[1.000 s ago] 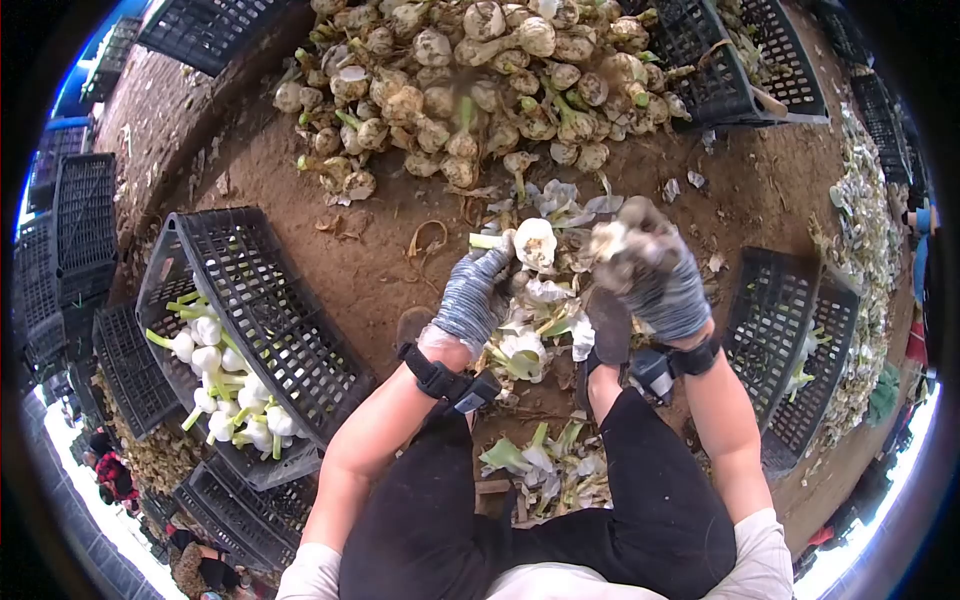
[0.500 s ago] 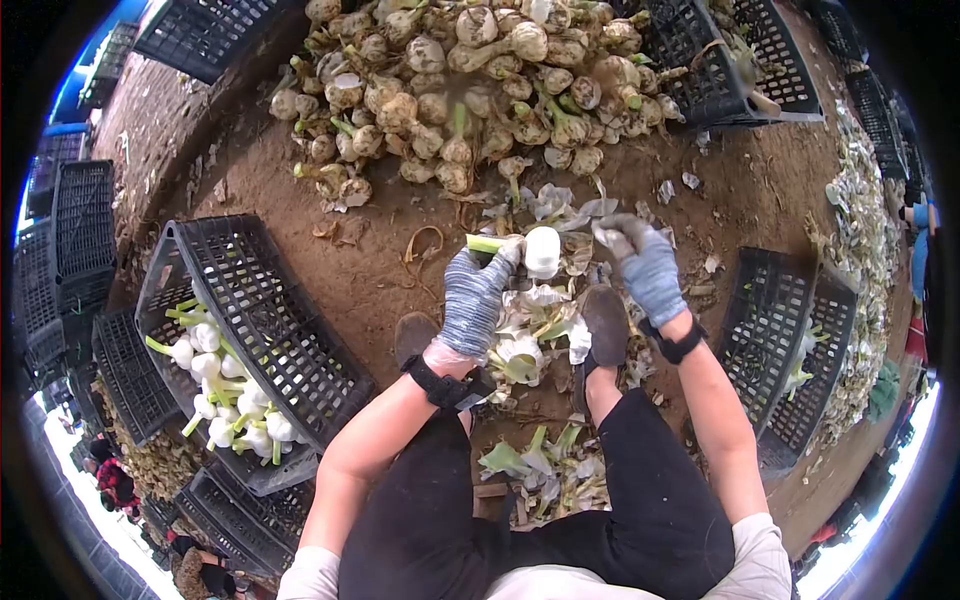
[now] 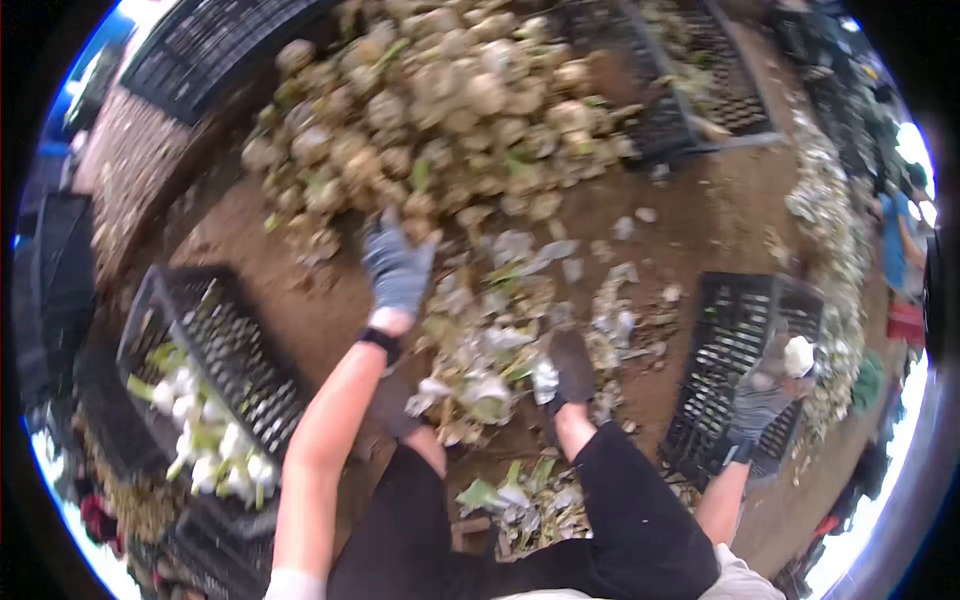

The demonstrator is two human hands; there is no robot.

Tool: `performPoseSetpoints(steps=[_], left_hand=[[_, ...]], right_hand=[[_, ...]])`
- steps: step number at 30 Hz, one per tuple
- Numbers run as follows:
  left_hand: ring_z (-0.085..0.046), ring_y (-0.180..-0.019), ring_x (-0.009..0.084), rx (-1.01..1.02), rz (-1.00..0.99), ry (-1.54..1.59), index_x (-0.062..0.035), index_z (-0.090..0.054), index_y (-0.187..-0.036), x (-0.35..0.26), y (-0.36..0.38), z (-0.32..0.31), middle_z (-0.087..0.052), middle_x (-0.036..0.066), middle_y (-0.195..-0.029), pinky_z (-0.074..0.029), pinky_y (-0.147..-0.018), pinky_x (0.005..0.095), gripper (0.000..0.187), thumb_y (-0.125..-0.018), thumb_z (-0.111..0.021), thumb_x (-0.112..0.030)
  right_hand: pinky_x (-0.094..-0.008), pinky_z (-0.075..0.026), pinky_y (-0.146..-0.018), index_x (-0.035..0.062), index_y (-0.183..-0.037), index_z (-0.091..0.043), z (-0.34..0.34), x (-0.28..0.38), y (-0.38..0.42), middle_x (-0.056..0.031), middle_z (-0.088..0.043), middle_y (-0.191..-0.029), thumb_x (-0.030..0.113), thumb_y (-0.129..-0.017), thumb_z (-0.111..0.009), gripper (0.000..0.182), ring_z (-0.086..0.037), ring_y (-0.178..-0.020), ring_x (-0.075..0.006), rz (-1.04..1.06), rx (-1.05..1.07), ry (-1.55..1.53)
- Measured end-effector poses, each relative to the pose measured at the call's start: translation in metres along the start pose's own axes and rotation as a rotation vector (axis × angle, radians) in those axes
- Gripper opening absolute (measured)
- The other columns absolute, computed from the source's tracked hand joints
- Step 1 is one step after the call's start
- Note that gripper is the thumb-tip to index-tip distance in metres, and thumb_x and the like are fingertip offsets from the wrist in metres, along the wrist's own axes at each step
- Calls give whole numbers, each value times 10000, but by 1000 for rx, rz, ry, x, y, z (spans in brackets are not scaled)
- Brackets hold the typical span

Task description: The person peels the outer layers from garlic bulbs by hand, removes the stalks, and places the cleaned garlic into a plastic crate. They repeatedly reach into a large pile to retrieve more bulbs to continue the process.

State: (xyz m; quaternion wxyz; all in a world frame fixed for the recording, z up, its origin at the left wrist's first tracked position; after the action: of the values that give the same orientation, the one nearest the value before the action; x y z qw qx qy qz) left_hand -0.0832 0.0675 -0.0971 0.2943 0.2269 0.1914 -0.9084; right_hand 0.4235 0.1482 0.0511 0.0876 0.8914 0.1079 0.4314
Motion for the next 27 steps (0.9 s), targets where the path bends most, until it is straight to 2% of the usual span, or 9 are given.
performPoseSetpoints(steps=[4, 5, 7, 9, 11, 13, 17, 23, 27], left_hand=[[-578, -891, 352, 50, 12, 89, 2, -495, -1229, 18, -3, -51, -624, 226, -955, -443, -822, 438, 642, -738, -717, -347], [-449, -1136, 391, 480, 276, -49, -33, -474, -1240, -32, -28, -6, -511, 240, -1195, -383, -936, 443, 634, -745, -697, -359], [-520, -1013, 388, 93, 32, -152, -77, -477, -1233, 0, -16, -38, -563, 221, -1092, -433, -850, 433, 587, -726, -721, -246], [-552, -906, 390, 197, 125, -82, -104, -484, -1220, -19, -11, -18, -586, 193, -1041, -458, -797, 438, 567, -712, -727, -170], [-571, -862, 317, 55, -75, -33, -102, -484, -1212, -9, 8, -21, -587, 141, -1010, -471, -787, 395, 519, -744, -707, -132], [-553, -864, 224, 207, -11, 862, -83, -492, -1193, -40, 28, -7, -573, 90, -985, -461, -805, 341, 461, -772, -677, -64], [-535, -1013, 195, 433, -267, 815, -37, -547, -1117, -86, 56, 25, -562, 96, -1079, -444, -869, 324, 407, -736, -683, 10], [-545, -1032, 179, 480, 57, 951, -6, -486, -1203, -102, 68, 47, -560, 82, -1135, -448, -896, 302, 525, -718, -675, 65], [-551, -1010, 169, 530, 112, 1008, 0, -477, -1196, -95, 72, 39, -564, 85, -1110, -450, -896, 299, 540, -704, -687, 74]], right_hand=[[-285, -463, -659, 1, -1201, -484, -40, -25, 0, -48, -574, -935, 293, -826, -620, 495, -544, -810, -124, -416, 238, -290], [-279, -455, -649, -10, -1228, -467, -59, -32, 1, -44, -569, -911, 326, -831, -622, 542, -539, -791, -116, -534, 305, -358], [-214, -354, -543, 76, -854, -608, -105, -63, -12, 24, -545, -735, 312, -844, -575, 238, -470, -616, -63, -536, 199, 706], [-223, -421, -624, 37, -972, -638, -122, -107, -30, -15, -594, -790, 317, -833, -629, 313, -535, -714, -87, -497, 377, 923], [-221, -423, -661, 43, -1037, -602, -126, -160, -43, 5, -570, -813, 298, -847, -633, 320, -516, -762, -82, -397, 548, 833], [-252, -439, -702, 30, -1113, -549, -136, -207, -47, -6, -565, -865, 275, -843, -642, 376, -515, -804, -88, -187, 579, 663], [-284, -429, -826, 6, -1157, -521, -158, -239, -51, -29, -590, -974, 369, -836, -651, 502, -525, -926, -128, -229, 539, 759], [-227, -467, -678, 15, -938, -624, -178, -208, -33, 5, -634, -844, 298, -869, -625, 292, -547, -758, -58, -489, 397, 568], [-234, -466, -699, 9, -1025, -609, -170, -213, -35, 11, -624, -879, 295, -889, -595, 317, -541, -792, -61, -473, 490, 598]])
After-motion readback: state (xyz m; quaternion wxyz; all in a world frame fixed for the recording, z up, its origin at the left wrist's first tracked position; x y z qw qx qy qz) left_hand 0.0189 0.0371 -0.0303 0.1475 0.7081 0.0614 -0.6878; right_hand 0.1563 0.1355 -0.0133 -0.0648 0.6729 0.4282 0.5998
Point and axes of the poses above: each hand's wrist, its own y-axis away from the middle knuckle, its own z-axis out of the back of the hand, x = y × z, the point moved 1 cm from there along -y, towards the middle knuckle
